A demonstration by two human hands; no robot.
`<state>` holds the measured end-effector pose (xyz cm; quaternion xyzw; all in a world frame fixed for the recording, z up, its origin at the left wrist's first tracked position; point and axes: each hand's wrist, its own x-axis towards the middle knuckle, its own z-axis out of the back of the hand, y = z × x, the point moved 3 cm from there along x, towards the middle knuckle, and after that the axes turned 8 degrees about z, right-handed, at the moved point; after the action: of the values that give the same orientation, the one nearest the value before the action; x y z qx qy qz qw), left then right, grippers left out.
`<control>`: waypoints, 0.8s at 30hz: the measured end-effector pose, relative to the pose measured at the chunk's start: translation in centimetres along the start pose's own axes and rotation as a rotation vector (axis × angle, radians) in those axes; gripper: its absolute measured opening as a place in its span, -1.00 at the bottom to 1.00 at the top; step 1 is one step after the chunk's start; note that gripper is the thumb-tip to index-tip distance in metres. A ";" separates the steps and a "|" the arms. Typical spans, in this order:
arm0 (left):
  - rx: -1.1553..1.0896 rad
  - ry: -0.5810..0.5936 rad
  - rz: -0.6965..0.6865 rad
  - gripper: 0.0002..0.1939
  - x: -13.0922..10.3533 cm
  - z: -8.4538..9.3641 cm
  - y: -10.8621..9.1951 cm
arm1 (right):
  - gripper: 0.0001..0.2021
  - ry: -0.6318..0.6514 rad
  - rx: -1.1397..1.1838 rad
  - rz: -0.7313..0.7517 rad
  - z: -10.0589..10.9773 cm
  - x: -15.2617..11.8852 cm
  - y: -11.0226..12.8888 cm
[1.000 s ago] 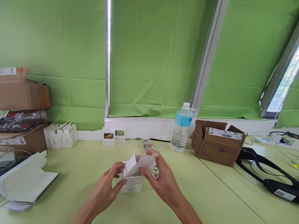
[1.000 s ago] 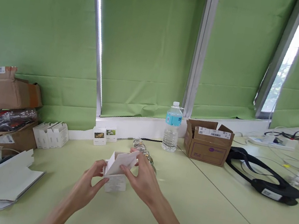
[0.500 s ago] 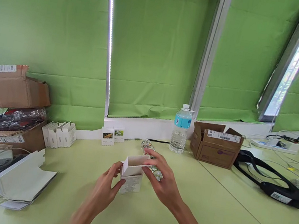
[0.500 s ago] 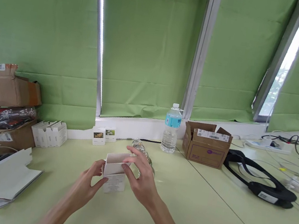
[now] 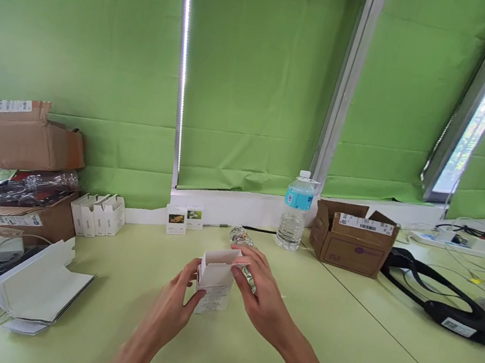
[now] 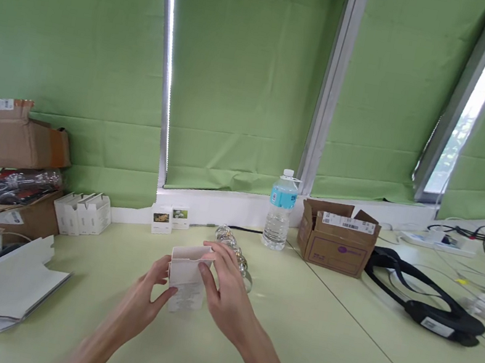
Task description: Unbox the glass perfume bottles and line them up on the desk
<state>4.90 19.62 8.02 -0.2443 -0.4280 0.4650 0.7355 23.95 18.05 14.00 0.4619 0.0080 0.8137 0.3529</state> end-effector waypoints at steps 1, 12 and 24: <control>-0.008 0.000 0.001 -0.54 0.0 0.0 0.0 | -0.85 0.010 -0.005 -0.009 0.0 0.1 0.0; -0.021 -0.002 0.032 -0.53 0.1 0.1 0.0 | -0.84 -0.015 -0.079 0.040 0.2 0.8 1.1; -0.017 -0.018 0.064 -0.51 0.0 -0.1 0.8 | -0.79 0.229 -0.218 0.106 -2.4 -1.1 -0.8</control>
<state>4.65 20.00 7.36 -0.2600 -0.4306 0.4866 0.7143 22.88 18.79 11.53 0.3247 -0.0646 0.8746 0.3543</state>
